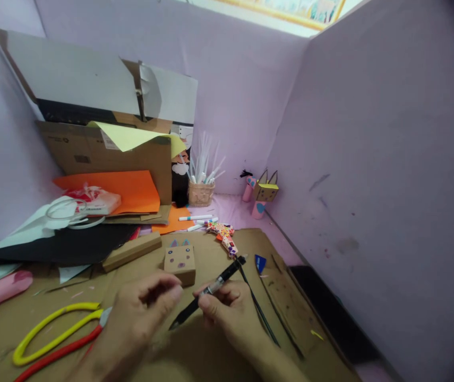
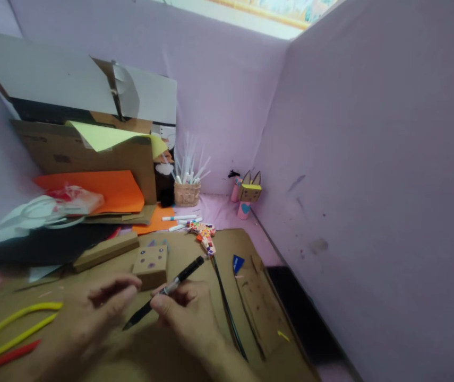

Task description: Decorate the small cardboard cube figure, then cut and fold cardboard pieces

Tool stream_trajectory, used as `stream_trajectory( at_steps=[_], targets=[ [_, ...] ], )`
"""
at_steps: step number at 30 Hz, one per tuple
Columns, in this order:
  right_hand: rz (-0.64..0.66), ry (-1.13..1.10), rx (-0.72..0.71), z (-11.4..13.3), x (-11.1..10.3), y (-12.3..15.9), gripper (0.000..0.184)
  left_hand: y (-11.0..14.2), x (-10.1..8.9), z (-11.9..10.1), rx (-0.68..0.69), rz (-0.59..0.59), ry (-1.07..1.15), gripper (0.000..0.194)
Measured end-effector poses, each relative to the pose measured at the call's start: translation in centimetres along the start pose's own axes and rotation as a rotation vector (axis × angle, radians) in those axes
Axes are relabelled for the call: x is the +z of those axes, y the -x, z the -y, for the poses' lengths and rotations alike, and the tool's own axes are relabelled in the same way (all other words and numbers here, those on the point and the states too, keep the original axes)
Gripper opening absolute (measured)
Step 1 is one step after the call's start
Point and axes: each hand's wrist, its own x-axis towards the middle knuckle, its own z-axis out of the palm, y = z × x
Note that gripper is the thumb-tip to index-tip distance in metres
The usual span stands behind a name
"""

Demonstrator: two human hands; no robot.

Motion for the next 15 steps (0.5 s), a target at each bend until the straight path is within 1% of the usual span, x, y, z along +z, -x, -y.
stream_trajectory(
  at_steps=[1,2,3,5,7,10,12,15],
  targets=[
    [0.023,0.012,0.0,0.0,0.1,0.1,0.032,0.5,0.3,-0.4,0.026,0.093,-0.05,0.027],
    [0.042,0.022,0.001,0.0,0.2,0.1,0.032,0.9,0.6,-0.7,0.043,0.16,-0.093,0.025],
    [0.061,0.032,0.01,-0.1,0.3,0.2,0.032,1.2,1.0,-0.8,0.048,0.207,-0.123,0.024],
    [0.08,0.066,0.028,-0.3,0.3,0.1,0.033,1.5,1.5,-0.9,0.019,0.247,-0.142,0.022],
    [0.05,0.144,0.019,-0.5,0.3,0.1,0.035,1.7,1.8,-0.7,-0.037,0.249,-0.157,0.021],
    [-0.062,0.357,-0.085,-0.8,0.0,0.0,0.04,1.8,2.2,0.0,-0.049,0.201,-0.226,0.021],
    [-0.084,0.448,-0.127,-0.9,-0.1,0.0,0.044,1.8,2.2,0.2,0.001,0.176,-0.275,0.021],
    [-0.042,0.422,-0.163,-0.9,-0.1,0.2,0.045,1.9,2.1,0.1,0.108,0.167,-0.321,0.02]
  ],
)
